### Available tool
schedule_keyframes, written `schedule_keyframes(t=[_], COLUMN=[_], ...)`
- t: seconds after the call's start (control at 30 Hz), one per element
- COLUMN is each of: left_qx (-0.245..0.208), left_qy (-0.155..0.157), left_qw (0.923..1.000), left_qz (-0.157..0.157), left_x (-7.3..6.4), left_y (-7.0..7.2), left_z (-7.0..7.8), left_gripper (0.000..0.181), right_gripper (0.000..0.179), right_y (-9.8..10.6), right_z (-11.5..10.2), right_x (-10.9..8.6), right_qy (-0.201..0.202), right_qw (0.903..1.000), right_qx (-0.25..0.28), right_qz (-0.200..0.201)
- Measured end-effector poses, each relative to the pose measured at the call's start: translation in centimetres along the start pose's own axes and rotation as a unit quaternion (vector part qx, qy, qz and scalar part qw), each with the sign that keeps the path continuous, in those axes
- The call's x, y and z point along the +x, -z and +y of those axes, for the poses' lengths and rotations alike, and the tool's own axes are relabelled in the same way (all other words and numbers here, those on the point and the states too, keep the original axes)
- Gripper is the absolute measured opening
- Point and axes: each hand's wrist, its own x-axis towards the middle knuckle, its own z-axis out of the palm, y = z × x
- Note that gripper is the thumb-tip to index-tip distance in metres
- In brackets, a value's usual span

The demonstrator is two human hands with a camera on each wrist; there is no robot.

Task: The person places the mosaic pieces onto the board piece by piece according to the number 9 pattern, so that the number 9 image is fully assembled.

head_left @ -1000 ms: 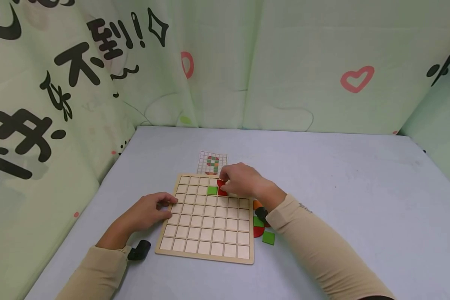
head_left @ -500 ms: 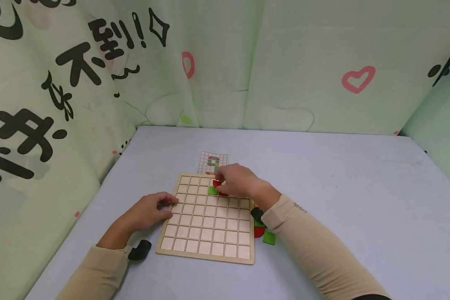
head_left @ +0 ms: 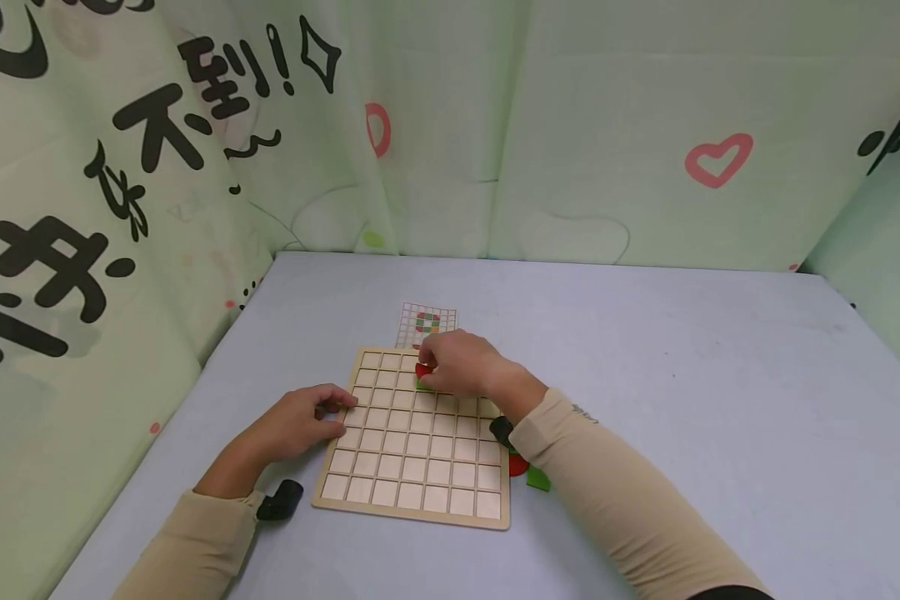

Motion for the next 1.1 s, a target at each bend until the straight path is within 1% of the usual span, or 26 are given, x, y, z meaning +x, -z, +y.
schedule_keyframes(t=[0.13, 0.27, 0.53, 0.77, 1.1], left_qx=[-0.001, -0.002, 0.001, -0.001, -0.004], left_qy=[0.004, 0.008, 0.010, 0.007, 0.016], left_qw=[1.0000, 1.0000, 0.9999, 1.0000, 0.9999], left_qz=[0.000, -0.001, -0.003, -0.004, -0.003], left_x=[0.0, 0.0, 0.0, -0.1, -0.2], left_y=[0.0, 0.0, 0.0, 0.1, 0.0], left_z=[0.0, 0.1, 0.1, 0.2, 0.2], left_gripper=[0.029, 0.029, 0.029, 0.029, 0.030], right_gripper=[0.019, 0.018, 0.022, 0.022, 0.018], right_y=[-0.1, -0.2, -0.5, -0.7, -1.4], right_z=[-0.4, -0.7, -1.2, -1.6, -1.9], right_x=[0.3, 0.4, 0.7, 1.1, 1.7], right_qy=[0.006, -0.001, -0.015, -0.021, -0.022], right_qw=[0.9999, 0.9999, 0.9994, 0.9992, 0.9990], right_qx=[-0.008, -0.014, -0.031, -0.033, -0.036], right_qz=[0.003, -0.001, -0.007, -0.008, -0.017])
